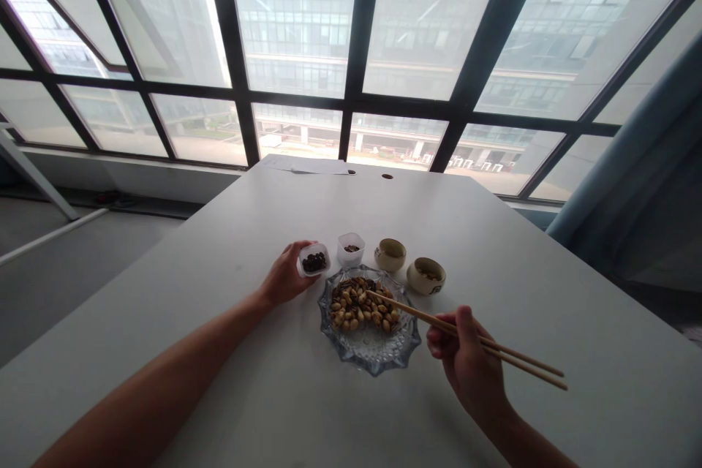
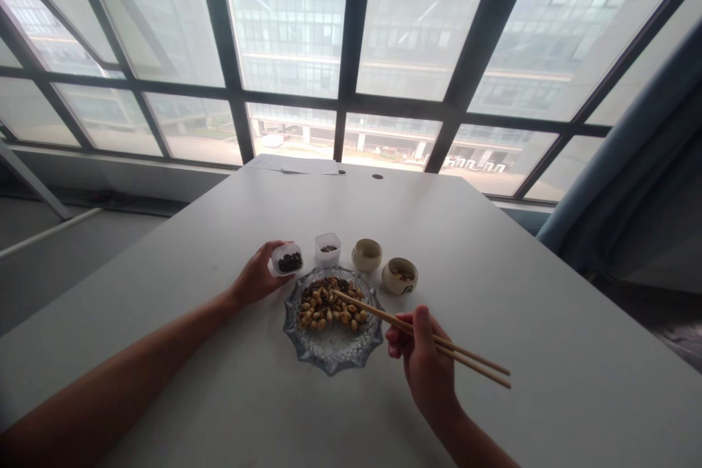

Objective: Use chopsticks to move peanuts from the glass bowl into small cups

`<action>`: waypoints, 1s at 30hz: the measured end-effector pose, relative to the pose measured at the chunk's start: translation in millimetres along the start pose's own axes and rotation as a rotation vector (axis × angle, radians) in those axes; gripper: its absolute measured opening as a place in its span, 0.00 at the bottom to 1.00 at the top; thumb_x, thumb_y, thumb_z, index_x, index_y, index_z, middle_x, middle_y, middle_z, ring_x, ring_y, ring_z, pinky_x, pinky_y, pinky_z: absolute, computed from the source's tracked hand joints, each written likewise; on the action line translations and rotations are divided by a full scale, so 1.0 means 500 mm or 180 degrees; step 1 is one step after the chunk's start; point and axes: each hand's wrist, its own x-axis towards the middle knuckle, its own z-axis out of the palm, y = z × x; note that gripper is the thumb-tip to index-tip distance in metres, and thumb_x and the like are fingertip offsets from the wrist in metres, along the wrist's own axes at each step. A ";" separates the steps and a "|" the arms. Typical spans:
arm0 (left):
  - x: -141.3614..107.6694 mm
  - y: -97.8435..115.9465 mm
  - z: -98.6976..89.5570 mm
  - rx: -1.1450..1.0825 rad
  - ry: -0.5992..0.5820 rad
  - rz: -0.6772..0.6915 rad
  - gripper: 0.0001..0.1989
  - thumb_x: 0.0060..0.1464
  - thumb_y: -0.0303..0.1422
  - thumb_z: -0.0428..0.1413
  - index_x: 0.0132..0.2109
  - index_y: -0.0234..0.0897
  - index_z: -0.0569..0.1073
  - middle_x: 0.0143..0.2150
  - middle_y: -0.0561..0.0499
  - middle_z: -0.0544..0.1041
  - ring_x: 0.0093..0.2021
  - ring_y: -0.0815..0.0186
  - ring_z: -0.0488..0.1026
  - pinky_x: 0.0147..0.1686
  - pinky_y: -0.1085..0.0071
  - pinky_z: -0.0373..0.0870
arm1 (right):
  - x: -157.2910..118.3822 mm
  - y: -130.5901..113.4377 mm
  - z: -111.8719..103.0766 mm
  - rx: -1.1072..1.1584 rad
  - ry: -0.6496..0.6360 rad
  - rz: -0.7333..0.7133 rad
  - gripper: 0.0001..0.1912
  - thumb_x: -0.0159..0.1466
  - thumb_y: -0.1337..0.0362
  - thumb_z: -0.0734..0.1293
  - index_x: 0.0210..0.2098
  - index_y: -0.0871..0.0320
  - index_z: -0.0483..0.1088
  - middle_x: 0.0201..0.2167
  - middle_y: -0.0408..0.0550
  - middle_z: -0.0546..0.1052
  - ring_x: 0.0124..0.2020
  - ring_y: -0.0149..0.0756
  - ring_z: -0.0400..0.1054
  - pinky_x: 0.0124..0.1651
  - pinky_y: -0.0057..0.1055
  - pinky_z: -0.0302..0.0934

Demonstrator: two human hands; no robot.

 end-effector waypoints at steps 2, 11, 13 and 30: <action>0.000 0.000 0.000 0.0013 0.0003 0.0007 0.28 0.47 0.36 0.63 0.54 0.40 0.64 0.57 0.40 0.74 0.56 0.53 0.73 0.56 0.56 0.68 | 0.001 0.002 -0.001 0.0035 -0.0012 0.0045 0.26 0.58 0.41 0.71 0.25 0.60 0.73 0.15 0.47 0.74 0.13 0.31 0.65 0.15 0.26 0.60; -0.001 -0.022 0.006 0.0263 -0.0041 -0.0325 0.33 0.50 0.43 0.62 0.60 0.39 0.61 0.53 0.40 0.76 0.50 0.52 0.76 0.51 0.54 0.72 | 0.001 0.001 0.000 0.0064 0.0082 0.0177 0.28 0.52 0.39 0.73 0.25 0.60 0.72 0.14 0.47 0.73 0.13 0.31 0.65 0.15 0.26 0.59; -0.001 -0.029 0.007 0.0299 -0.0090 -0.0462 0.36 0.50 0.46 0.62 0.62 0.39 0.60 0.53 0.40 0.76 0.49 0.51 0.76 0.50 0.53 0.72 | 0.002 0.002 0.000 0.0069 0.0078 0.0191 0.28 0.52 0.38 0.73 0.24 0.60 0.72 0.14 0.47 0.73 0.13 0.31 0.65 0.15 0.26 0.59; 0.181 0.110 0.051 0.1094 -0.1369 -0.0213 0.42 0.48 0.50 0.62 0.65 0.35 0.59 0.55 0.38 0.77 0.57 0.45 0.73 0.60 0.49 0.60 | 0.031 0.013 -0.021 0.0111 0.0137 0.0028 0.28 0.55 0.38 0.72 0.25 0.60 0.72 0.14 0.46 0.74 0.13 0.30 0.65 0.15 0.26 0.59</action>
